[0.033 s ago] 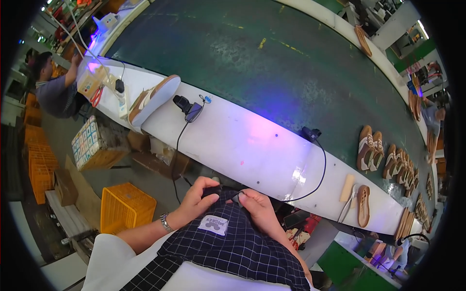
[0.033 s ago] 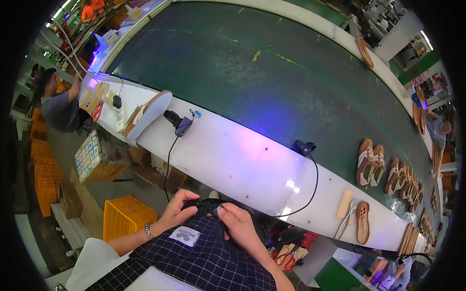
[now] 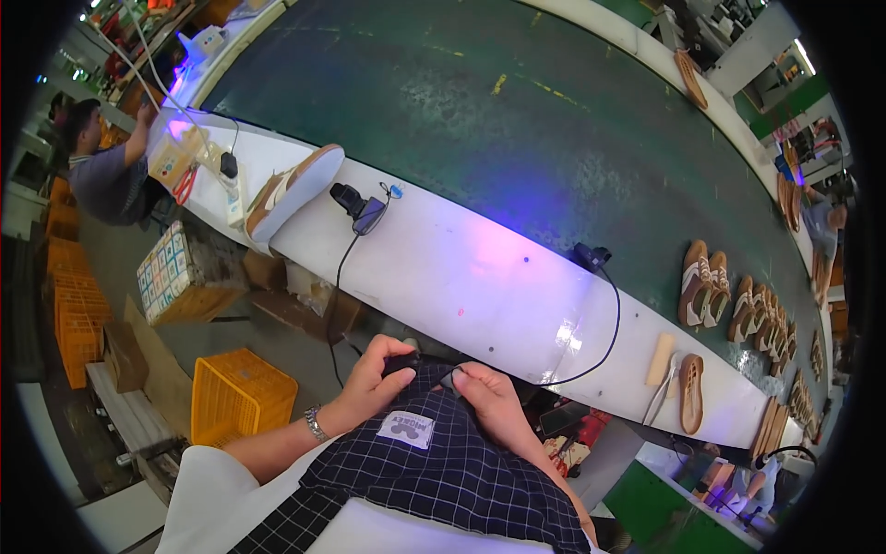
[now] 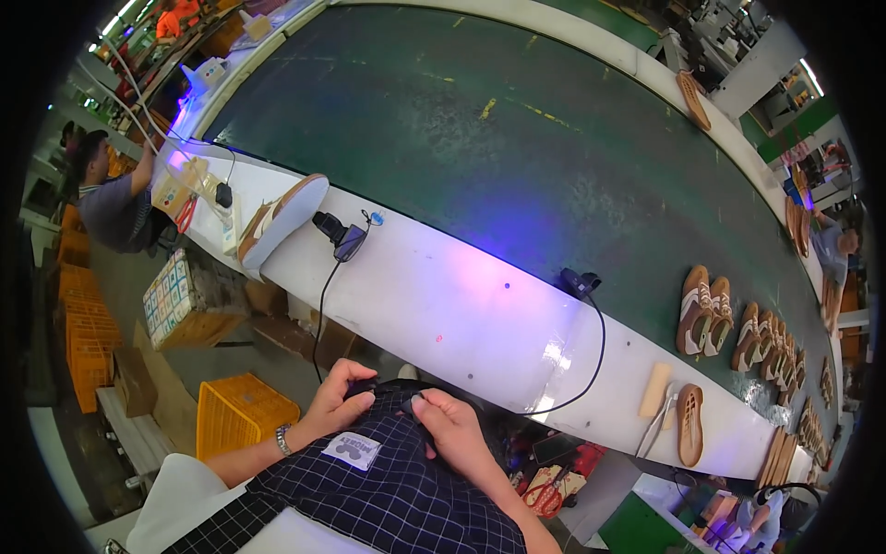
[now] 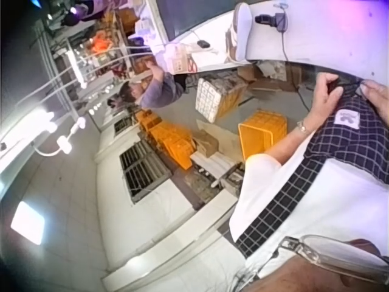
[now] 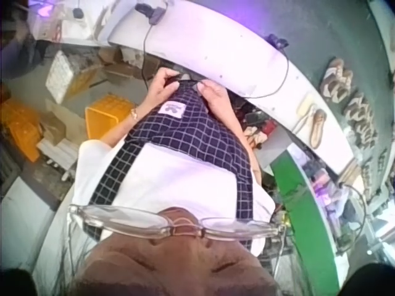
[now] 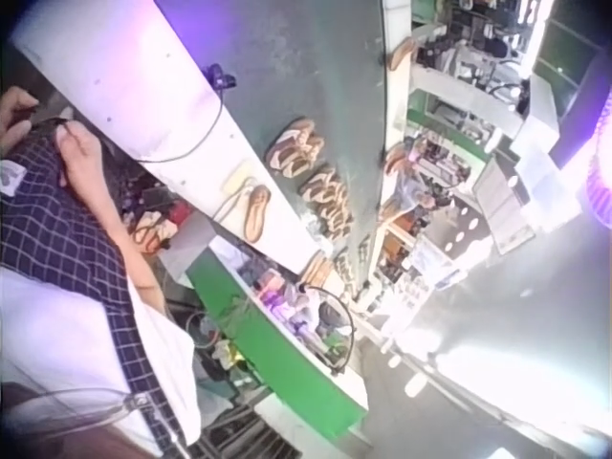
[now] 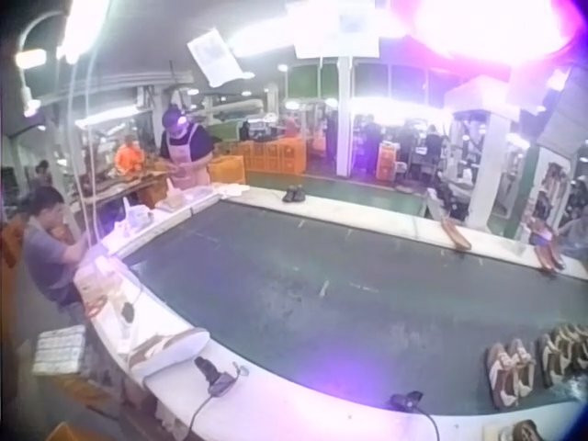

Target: Inspecting and pairing shoe components on a conveyor belt in a manufacturing facility.

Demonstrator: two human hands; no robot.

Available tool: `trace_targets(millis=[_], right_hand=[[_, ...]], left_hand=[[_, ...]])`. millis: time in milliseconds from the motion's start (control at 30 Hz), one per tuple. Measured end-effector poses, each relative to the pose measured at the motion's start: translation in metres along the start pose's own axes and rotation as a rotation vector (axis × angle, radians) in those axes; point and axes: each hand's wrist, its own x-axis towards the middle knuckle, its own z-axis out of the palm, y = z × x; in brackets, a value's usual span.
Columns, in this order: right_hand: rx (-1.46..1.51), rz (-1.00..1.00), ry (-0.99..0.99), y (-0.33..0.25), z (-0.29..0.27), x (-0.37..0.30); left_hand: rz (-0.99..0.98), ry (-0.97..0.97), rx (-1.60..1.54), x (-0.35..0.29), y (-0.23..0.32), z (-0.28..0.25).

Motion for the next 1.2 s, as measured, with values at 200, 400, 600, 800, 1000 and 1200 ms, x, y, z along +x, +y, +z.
trace_targets(millis=[200,400,600,800,1000,1200], right_hand=[[-0.008,0.148,-0.156,-0.019,-0.006,0.003],[-0.052,0.176,-0.183,-0.018,-0.008,0.006],[-0.093,0.195,-0.165,-0.019,-0.01,0.005],[-0.075,0.083,-0.159,0.003,-0.018,0.009],[-0.454,-0.213,-0.01,0.003,-0.011,0.007],[-0.329,-0.178,0.037,0.012,-0.01,0.013]], left_hand=[[0.328,-0.164,0.244,0.01,-0.01,0.007],[0.29,-0.197,0.247,0.013,-0.011,0.009],[0.264,-0.259,0.26,0.012,-0.008,0.009],[0.18,-0.428,0.207,0.014,-0.004,0.01],[0.092,-0.366,0.228,0.015,-0.009,0.025],[0.136,-0.322,0.093,0.013,-0.062,0.038]])
